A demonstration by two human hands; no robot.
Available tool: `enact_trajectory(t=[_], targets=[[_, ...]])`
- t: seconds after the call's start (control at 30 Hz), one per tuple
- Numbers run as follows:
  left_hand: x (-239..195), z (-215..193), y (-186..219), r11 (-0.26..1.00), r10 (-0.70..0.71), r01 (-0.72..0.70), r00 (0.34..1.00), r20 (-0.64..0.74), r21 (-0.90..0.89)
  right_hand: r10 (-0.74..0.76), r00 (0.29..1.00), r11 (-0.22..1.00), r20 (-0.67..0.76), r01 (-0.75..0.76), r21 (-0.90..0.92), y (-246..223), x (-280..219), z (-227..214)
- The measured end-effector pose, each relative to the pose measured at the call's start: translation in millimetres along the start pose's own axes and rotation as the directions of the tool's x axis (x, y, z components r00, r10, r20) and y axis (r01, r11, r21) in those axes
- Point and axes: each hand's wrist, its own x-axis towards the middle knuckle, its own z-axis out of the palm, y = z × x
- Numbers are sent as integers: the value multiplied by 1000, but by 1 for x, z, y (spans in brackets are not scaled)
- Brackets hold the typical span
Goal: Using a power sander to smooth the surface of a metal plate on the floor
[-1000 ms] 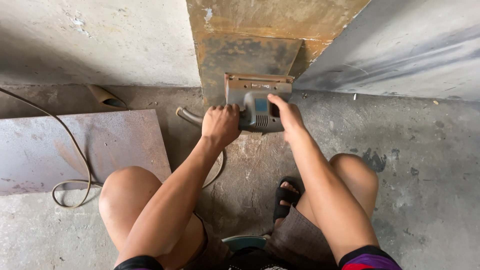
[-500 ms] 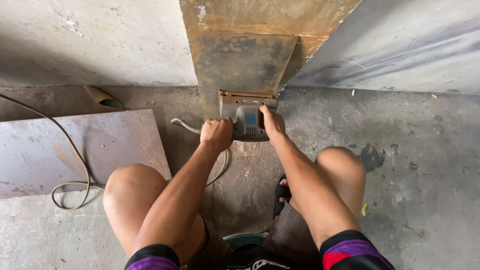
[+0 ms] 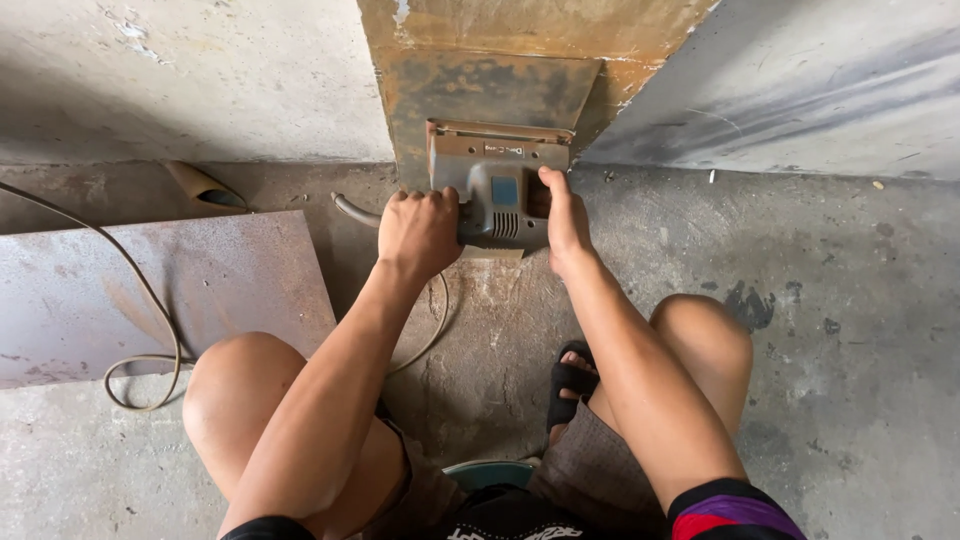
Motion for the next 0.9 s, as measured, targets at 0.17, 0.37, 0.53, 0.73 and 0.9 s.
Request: enact_trajectory(t=[0.17, 0.37, 0.53, 0.73, 0.9], targets=[[-5, 61, -17, 999, -17, 14, 995, 94, 33, 96, 993, 977, 74, -80, -195, 40, 16, 15], [-8, 102, -11, 998, -28, 18, 983, 183, 59, 159, 983, 921, 89, -115, -372, 74, 30, 20], [-1, 74, -6, 999, -7, 1, 989, 145, 43, 149, 987, 934, 56, -122, -336, 48, 23, 16], [-4, 8, -14, 997, -33, 26, 994, 105, 71, 106, 992, 967, 63, -88, -238, 3, 0, 21], [-9, 39, -29, 991, -45, 33, 995, 91, 133, 109, 991, 963, 80, -85, -257, 45, 29, 34]])
